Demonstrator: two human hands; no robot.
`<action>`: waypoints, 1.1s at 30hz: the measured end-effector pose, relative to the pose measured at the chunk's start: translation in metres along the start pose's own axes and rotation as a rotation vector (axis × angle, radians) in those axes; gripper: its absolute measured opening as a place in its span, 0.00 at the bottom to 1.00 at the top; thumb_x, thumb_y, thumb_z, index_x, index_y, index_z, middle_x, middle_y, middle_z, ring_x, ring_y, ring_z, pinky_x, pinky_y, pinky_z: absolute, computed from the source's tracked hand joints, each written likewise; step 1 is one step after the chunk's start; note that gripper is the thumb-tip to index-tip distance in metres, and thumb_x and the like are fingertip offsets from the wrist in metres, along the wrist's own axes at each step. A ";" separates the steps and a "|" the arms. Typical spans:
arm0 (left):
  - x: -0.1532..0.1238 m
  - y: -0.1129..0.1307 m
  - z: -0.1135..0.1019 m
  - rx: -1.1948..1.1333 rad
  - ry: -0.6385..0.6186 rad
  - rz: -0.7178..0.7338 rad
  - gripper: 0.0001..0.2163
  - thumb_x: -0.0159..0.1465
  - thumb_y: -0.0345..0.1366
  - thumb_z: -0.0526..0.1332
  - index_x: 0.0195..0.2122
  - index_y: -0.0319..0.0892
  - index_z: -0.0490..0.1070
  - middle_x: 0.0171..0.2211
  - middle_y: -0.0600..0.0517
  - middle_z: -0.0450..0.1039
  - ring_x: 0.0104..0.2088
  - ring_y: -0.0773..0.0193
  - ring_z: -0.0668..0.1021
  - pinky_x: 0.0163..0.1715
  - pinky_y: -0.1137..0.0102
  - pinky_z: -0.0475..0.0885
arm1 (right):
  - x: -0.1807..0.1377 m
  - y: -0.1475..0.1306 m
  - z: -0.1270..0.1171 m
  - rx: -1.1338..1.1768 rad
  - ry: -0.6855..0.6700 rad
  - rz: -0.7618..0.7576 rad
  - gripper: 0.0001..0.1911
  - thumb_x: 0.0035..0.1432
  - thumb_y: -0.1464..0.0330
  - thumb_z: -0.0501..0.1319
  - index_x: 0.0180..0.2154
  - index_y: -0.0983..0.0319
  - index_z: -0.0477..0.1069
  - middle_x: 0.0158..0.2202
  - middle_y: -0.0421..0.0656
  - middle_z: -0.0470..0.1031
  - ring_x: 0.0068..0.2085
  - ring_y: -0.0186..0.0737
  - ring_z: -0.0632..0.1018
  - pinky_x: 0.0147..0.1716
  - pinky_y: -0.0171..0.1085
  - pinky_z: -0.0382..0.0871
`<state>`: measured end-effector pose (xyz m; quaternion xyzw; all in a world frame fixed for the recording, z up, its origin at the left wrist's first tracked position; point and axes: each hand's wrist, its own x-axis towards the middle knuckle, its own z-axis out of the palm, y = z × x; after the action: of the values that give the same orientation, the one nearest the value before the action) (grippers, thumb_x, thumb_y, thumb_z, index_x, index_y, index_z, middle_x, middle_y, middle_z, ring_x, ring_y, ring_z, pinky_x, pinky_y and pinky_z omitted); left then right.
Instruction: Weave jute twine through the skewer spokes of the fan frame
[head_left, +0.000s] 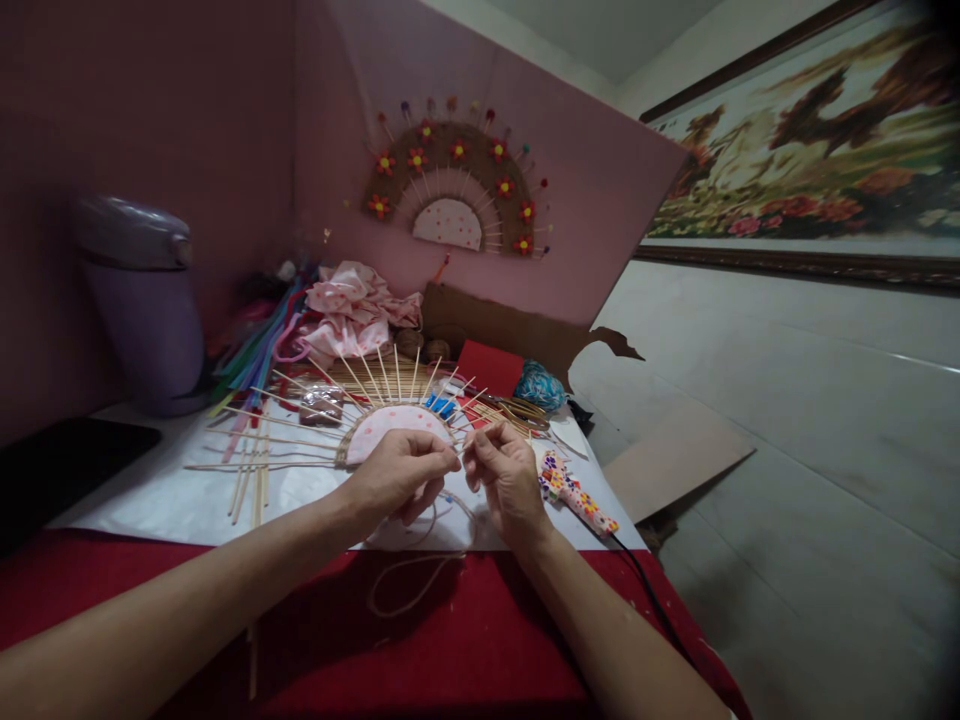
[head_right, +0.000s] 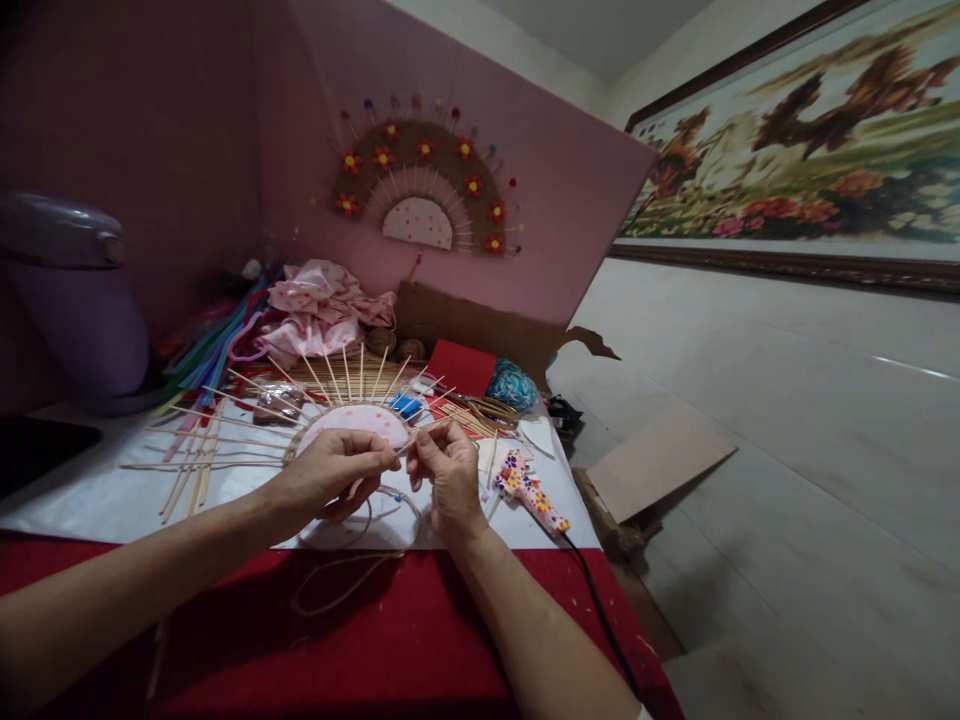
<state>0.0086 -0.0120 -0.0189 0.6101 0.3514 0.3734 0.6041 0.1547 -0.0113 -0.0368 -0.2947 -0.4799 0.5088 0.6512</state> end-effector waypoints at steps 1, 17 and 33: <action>0.000 0.000 0.000 -0.005 0.007 -0.006 0.08 0.56 0.37 0.57 0.22 0.40 0.65 0.07 0.59 0.60 0.06 0.76 0.57 0.07 0.79 0.45 | 0.000 0.000 0.000 -0.002 -0.011 -0.003 0.10 0.51 0.67 0.64 0.26 0.63 0.65 0.20 0.37 0.71 0.18 0.27 0.68 0.14 0.25 0.60; 0.001 -0.001 0.005 0.054 0.013 0.060 0.08 0.56 0.35 0.55 0.22 0.40 0.64 0.07 0.62 0.58 0.05 0.76 0.56 0.05 0.81 0.46 | 0.000 0.002 0.000 -0.013 -0.011 -0.008 0.10 0.52 0.67 0.65 0.27 0.63 0.64 0.21 0.38 0.74 0.17 0.28 0.70 0.13 0.26 0.62; 0.000 0.002 0.004 0.054 -0.008 0.050 0.11 0.58 0.40 0.57 0.23 0.39 0.65 0.08 0.61 0.58 0.06 0.77 0.57 0.06 0.81 0.47 | 0.000 0.000 0.001 0.000 0.019 -0.012 0.10 0.50 0.67 0.65 0.27 0.63 0.64 0.23 0.38 0.74 0.17 0.27 0.69 0.12 0.26 0.62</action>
<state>0.0121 -0.0141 -0.0170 0.6362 0.3437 0.3764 0.5792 0.1538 -0.0115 -0.0369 -0.2966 -0.4752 0.5022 0.6588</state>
